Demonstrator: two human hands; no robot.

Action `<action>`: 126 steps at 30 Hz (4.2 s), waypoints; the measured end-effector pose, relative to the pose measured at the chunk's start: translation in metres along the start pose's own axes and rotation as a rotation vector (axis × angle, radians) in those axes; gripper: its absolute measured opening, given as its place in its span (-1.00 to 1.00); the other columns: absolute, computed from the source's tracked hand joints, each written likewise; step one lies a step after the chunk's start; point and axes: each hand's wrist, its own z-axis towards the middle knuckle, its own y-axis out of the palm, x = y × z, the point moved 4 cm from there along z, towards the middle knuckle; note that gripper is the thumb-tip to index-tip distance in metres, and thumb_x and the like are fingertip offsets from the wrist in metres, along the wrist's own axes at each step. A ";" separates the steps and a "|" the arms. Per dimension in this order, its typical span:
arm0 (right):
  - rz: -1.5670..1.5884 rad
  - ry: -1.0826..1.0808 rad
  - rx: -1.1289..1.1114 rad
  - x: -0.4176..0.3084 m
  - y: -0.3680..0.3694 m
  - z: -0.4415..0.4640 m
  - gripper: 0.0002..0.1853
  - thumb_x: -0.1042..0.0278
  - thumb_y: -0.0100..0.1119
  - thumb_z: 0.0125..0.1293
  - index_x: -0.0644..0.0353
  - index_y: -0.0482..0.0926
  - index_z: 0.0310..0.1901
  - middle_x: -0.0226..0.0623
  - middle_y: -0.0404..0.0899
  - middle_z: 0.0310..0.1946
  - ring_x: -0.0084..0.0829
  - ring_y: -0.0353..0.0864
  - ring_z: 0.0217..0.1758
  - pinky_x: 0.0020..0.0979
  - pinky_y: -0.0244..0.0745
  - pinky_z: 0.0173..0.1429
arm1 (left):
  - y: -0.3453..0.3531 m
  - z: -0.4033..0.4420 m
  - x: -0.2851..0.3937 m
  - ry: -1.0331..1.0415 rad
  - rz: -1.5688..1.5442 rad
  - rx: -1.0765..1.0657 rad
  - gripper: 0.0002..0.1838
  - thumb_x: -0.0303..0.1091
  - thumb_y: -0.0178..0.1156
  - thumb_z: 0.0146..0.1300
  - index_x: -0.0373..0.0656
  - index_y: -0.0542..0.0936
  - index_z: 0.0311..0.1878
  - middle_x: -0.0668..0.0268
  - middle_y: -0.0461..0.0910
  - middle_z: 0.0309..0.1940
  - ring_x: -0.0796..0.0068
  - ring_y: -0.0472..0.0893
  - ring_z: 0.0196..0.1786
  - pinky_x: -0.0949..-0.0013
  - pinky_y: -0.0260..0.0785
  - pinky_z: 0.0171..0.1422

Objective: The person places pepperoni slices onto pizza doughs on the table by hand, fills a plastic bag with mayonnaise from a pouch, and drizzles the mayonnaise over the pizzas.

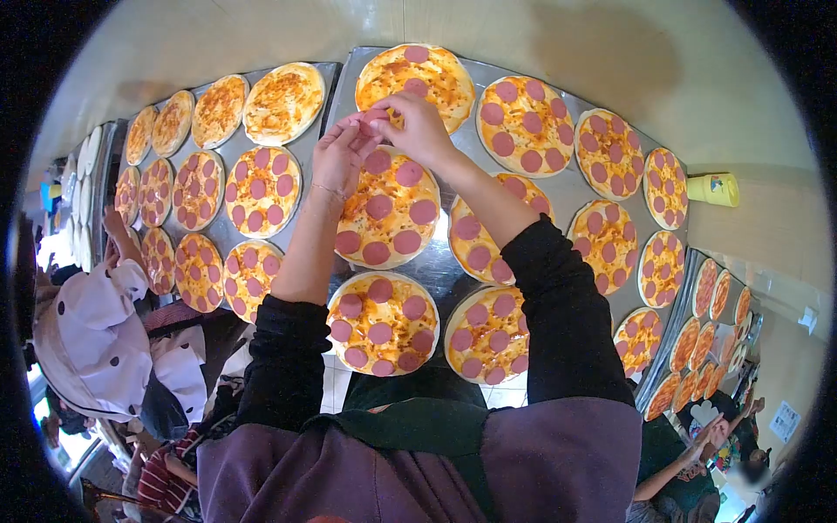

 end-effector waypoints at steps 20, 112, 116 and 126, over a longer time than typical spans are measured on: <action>-0.762 0.023 0.216 0.034 0.017 0.062 -0.71 0.12 0.20 0.13 0.10 0.61 -0.19 -0.31 0.61 -0.25 -0.32 0.56 -0.23 -0.32 0.43 -0.17 | -0.020 -0.013 0.022 0.232 0.111 0.183 -0.72 -0.63 0.02 0.25 -0.37 0.37 0.05 0.16 0.53 -0.19 0.43 0.59 -0.19 0.43 0.57 -0.07; -0.614 0.173 -0.121 0.017 0.017 0.021 -0.68 0.28 0.16 0.08 -0.02 0.49 -0.08 -0.30 0.46 -0.14 -0.29 0.46 0.02 -0.12 0.22 0.00 | -0.027 -0.153 0.062 0.410 0.299 0.341 -0.69 -0.56 0.01 0.26 -0.26 0.30 0.07 0.19 0.38 -0.05 0.27 0.54 -0.07 0.22 0.49 0.03; -0.609 0.073 0.094 -0.008 -0.004 0.013 -0.71 0.43 0.10 0.09 -0.05 0.51 -0.10 -0.33 0.45 -0.19 -0.28 0.50 -0.08 -0.17 0.29 -0.06 | -0.028 -0.226 0.046 0.451 0.352 0.190 -0.74 -0.59 0.01 0.26 -0.27 0.31 0.01 0.19 0.41 -0.09 0.37 0.54 -0.18 0.33 0.44 -0.12; -0.052 0.217 0.288 -0.147 -0.066 -0.073 -0.74 0.49 0.13 0.16 0.11 0.53 -0.07 -0.43 0.46 -0.30 -0.64 0.42 -0.34 -0.54 0.36 -0.24 | -0.077 -0.387 0.009 0.171 0.928 -0.281 -0.88 -0.54 0.18 0.12 -0.27 0.51 -0.25 0.27 0.49 -0.38 0.51 0.52 -0.41 0.50 0.37 -0.30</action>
